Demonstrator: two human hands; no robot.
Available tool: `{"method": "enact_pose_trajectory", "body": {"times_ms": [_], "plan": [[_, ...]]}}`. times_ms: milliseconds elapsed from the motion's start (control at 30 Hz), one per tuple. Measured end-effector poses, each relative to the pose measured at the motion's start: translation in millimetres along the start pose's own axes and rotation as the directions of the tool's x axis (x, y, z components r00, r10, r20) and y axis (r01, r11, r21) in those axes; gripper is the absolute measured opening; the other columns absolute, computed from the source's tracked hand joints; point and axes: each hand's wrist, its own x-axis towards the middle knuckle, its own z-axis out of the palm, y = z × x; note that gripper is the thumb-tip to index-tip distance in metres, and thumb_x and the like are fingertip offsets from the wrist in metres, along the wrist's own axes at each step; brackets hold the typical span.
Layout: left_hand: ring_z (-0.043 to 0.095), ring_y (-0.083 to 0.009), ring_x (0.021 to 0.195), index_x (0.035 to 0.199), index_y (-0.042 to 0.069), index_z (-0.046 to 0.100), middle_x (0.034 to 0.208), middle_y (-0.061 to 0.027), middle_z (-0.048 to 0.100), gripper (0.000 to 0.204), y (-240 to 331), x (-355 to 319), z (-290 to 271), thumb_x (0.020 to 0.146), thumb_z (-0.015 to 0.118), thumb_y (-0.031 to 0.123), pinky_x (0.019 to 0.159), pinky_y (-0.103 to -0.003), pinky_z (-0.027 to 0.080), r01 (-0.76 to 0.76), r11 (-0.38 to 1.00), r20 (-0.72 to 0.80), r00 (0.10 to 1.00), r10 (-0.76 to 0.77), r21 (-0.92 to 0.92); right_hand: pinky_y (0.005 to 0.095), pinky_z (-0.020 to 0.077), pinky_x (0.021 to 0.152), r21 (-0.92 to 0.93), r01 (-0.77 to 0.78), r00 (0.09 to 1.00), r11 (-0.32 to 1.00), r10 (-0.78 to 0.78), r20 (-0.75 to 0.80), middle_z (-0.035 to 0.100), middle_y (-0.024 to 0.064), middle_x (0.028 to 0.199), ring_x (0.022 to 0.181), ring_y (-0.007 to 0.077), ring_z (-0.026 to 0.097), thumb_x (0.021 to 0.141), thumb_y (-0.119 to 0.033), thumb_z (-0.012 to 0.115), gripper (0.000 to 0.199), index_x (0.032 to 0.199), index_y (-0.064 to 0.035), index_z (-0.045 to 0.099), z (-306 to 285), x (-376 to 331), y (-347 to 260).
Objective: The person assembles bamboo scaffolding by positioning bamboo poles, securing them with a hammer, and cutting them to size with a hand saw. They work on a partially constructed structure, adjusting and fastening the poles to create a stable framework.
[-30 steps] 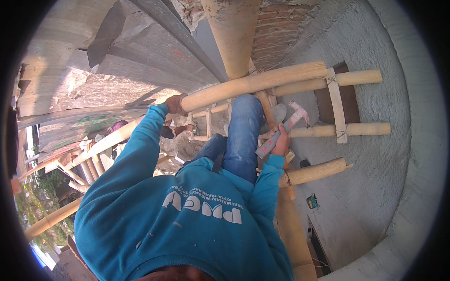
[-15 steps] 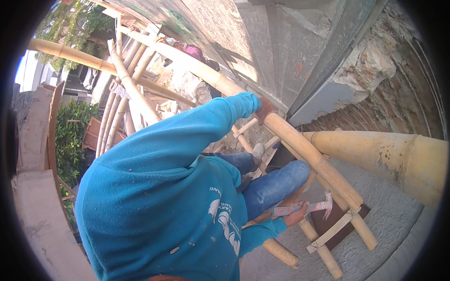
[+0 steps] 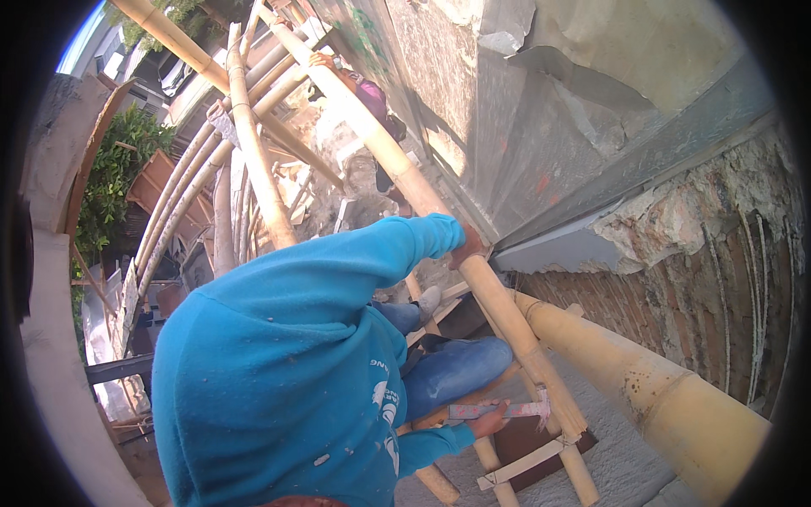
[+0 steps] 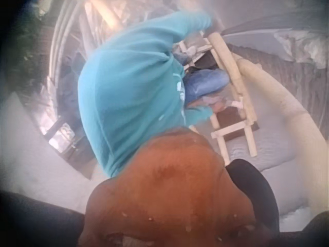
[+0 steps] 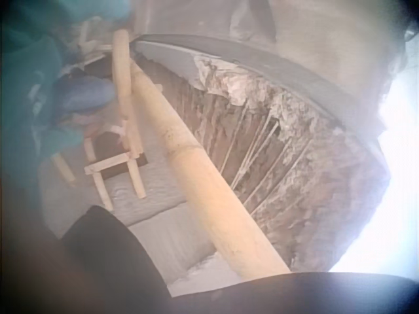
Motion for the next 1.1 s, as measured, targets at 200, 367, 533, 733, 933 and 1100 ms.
{"method": "enact_pose_trajectory", "body": {"times_ms": [200,367,533,733,933,1100], "plan": [[0.068,-0.0296,0.101,0.114,0.024,0.064,0.102,-0.0064,0.071,0.078,-7,6,13,0.043,0.094,0.032,0.088,-0.045,0.052,-0.039,0.999,-0.055,0.998,0.038,-0.012,0.0372,0.0435,0.048,-0.057,0.038,0.999,0.998,-0.040,-0.036,0.052,0.0067,0.072,0.056,0.0194,0.050,0.094,-0.025,0.065,0.031,0.110,0.0000,0.054,6,2,4],[0.068,-0.0319,0.103,0.115,0.023,0.064,0.104,-0.0081,0.070,0.078,-2,-4,7,0.042,0.092,0.031,0.088,-0.046,0.052,-0.019,1.000,-0.145,0.989,0.018,-0.005,0.0374,0.0437,0.049,0.040,0.087,0.995,0.995,-0.085,-0.049,0.051,0.0068,0.071,0.055,0.0191,0.050,0.094,-0.023,0.065,0.030,0.108,0.0005,0.053,9,10,13],[0.067,-0.0310,0.105,0.122,0.023,0.059,0.107,-0.0066,0.069,0.087,-2,-2,12,0.042,0.092,0.031,0.092,-0.054,0.049,0.003,1.000,-0.136,0.991,0.000,0.028,0.0345,0.0441,0.046,-0.041,0.029,0.999,0.999,-0.030,-0.018,0.052,0.0075,0.072,0.054,0.0179,0.050,0.096,-0.017,0.061,0.023,0.105,0.0024,0.051,13,-8,-19],[0.032,-0.0350,0.144,0.148,0.025,0.037,0.149,-0.0123,0.041,0.114,13,-13,36,0.050,0.094,0.036,0.116,-0.073,0.010,0.157,0.987,-0.389,0.911,-0.138,0.017,0.0343,0.0464,0.043,-0.187,-0.025,0.996,0.982,0.040,0.076,0.052,0.0086,0.072,0.053,0.0177,0.052,0.097,-0.013,0.057,0.022,0.108,0.0025,0.046,11,2,-33],[0.025,-0.0419,0.145,0.152,0.010,0.027,0.155,-0.0227,0.029,0.116,11,-109,79,0.061,0.091,0.044,0.119,-0.058,0.022,-0.027,0.698,-0.698,0.058,-0.714,-0.716,0.0350,0.0472,0.043,-0.314,-0.052,0.992,0.948,0.085,0.091,0.052,0.0092,0.073,0.051,0.0185,0.051,0.096,-0.012,0.056,0.022,0.111,0.0009,0.047,-13,25,-37],[0.034,-0.0410,0.141,0.150,-0.005,0.027,0.153,-0.0283,0.029,0.119,-87,-109,111,0.068,0.083,0.060,0.115,-0.047,0.033,-0.462,-0.092,0.070,0.066,-0.995,-0.882,0.0355,0.0472,0.041,-0.376,-0.009,0.981,0.927,0.081,0.176,0.052,0.0090,0.072,0.050,0.0192,0.052,0.096,-0.010,0.056,0.021,0.112,0.0002,0.046,-18,17,-47]]}}
